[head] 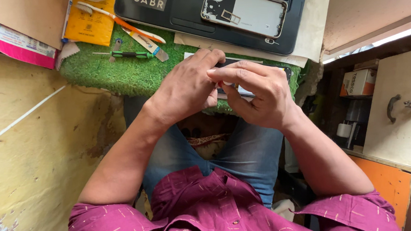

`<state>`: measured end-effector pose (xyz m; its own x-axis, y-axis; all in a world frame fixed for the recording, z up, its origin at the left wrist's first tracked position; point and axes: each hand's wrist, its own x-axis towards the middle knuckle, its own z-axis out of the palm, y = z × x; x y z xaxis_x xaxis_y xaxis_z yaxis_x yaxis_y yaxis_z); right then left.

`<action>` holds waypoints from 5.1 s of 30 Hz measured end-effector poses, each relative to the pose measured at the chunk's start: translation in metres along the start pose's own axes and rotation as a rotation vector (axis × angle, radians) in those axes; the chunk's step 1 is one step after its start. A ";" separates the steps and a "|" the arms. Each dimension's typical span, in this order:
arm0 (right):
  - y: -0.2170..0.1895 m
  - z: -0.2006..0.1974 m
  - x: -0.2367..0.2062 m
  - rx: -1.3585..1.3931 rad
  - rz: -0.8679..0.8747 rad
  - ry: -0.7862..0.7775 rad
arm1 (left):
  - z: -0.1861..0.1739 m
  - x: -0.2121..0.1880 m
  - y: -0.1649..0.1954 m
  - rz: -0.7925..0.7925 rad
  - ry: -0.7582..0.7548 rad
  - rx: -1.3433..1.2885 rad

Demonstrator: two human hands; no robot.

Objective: The person removes the back cover of a smartphone, exposing the battery and internal components. They then use a small screwdriver to unscrew and remove several screws from the internal frame while the phone rests on their lap.

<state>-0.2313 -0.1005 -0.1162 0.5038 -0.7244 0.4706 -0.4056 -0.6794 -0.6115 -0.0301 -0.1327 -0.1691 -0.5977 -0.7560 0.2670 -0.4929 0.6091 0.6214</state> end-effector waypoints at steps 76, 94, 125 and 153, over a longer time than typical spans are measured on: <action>0.032 0.012 0.010 -0.046 -0.012 0.085 | 0.011 -0.021 -0.022 -0.005 0.203 -0.092; 0.027 0.015 0.022 0.093 -0.060 0.052 | 0.009 -0.019 -0.024 0.030 0.216 -0.084; 0.019 0.012 0.033 -0.022 -0.028 0.099 | -0.003 -0.002 -0.028 0.073 0.146 -0.097; 0.007 0.016 0.027 -0.053 -0.004 0.185 | 0.009 0.013 -0.015 0.042 0.175 0.153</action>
<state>-0.2081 -0.1229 -0.1175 0.3589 -0.7273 0.5849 -0.4458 -0.6842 -0.5772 -0.0361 -0.1493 -0.1817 -0.5074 -0.7511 0.4224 -0.5681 0.6601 0.4914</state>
